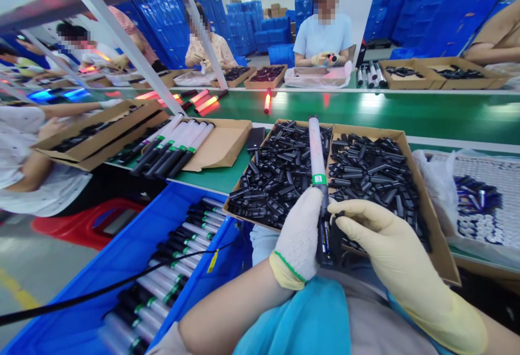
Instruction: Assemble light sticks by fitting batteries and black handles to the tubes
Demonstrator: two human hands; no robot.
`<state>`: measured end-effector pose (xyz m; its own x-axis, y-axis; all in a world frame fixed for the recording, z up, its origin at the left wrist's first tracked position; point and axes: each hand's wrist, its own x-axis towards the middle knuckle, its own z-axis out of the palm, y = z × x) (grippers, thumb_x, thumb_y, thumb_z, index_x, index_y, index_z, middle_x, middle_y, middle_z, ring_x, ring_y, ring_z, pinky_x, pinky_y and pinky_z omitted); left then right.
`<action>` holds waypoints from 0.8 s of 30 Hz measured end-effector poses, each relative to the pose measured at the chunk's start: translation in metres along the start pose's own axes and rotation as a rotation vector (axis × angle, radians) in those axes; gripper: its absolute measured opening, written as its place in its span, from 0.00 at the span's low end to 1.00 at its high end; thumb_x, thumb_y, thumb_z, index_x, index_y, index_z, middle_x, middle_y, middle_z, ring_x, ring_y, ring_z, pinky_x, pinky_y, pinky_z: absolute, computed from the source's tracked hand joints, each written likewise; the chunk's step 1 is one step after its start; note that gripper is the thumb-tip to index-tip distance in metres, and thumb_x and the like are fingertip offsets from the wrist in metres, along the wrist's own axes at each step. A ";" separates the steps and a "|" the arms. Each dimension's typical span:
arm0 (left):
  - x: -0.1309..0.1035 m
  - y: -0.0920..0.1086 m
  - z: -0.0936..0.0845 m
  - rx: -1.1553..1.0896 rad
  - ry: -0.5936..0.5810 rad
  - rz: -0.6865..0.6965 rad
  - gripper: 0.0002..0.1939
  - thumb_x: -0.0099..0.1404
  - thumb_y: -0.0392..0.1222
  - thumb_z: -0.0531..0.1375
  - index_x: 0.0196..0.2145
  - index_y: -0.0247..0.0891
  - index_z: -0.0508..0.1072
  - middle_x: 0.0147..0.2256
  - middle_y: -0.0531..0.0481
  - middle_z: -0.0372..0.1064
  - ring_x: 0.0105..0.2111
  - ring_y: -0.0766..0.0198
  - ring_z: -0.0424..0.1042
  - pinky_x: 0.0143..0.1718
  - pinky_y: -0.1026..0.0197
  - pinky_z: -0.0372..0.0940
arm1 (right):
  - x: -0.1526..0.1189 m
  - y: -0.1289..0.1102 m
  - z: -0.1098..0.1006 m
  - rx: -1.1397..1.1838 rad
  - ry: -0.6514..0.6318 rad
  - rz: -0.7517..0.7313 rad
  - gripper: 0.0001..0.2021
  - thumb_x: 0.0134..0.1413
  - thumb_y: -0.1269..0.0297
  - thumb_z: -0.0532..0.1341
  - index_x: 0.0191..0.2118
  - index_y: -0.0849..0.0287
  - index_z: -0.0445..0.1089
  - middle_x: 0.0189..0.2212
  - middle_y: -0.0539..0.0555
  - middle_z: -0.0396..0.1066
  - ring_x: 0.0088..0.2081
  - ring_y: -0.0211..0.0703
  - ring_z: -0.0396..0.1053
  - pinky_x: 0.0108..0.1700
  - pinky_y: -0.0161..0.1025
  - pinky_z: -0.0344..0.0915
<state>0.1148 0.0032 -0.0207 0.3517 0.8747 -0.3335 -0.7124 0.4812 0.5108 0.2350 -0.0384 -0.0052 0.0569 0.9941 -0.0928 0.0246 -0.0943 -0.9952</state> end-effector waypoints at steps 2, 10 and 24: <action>-0.001 0.001 0.001 -0.008 -0.021 -0.006 0.14 0.57 0.48 0.67 0.35 0.36 0.74 0.30 0.52 0.72 0.32 0.65 0.74 0.37 0.64 0.70 | 0.001 0.001 0.001 0.057 0.009 0.023 0.11 0.51 0.55 0.67 0.40 0.52 0.78 0.44 0.53 0.76 0.38 0.43 0.72 0.36 0.35 0.70; -0.003 0.001 0.000 -0.013 0.006 0.025 0.15 0.56 0.47 0.68 0.37 0.36 0.74 0.31 0.51 0.72 0.35 0.64 0.75 0.41 0.63 0.70 | -0.004 0.002 0.005 -0.031 -0.007 -0.027 0.10 0.54 0.56 0.64 0.40 0.52 0.77 0.37 0.52 0.74 0.34 0.40 0.69 0.34 0.36 0.67; 0.000 0.001 -0.002 -0.101 -0.058 0.010 0.11 0.60 0.44 0.66 0.38 0.36 0.74 0.32 0.52 0.70 0.34 0.68 0.72 0.44 0.64 0.68 | -0.003 0.002 0.007 -0.159 0.000 -0.185 0.07 0.58 0.59 0.61 0.40 0.52 0.74 0.40 0.51 0.71 0.37 0.42 0.68 0.37 0.39 0.66</action>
<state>0.1134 0.0037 -0.0219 0.3762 0.8829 -0.2809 -0.7727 0.4663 0.4307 0.2284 -0.0411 -0.0073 0.0369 0.9952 0.0903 0.1911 0.0817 -0.9782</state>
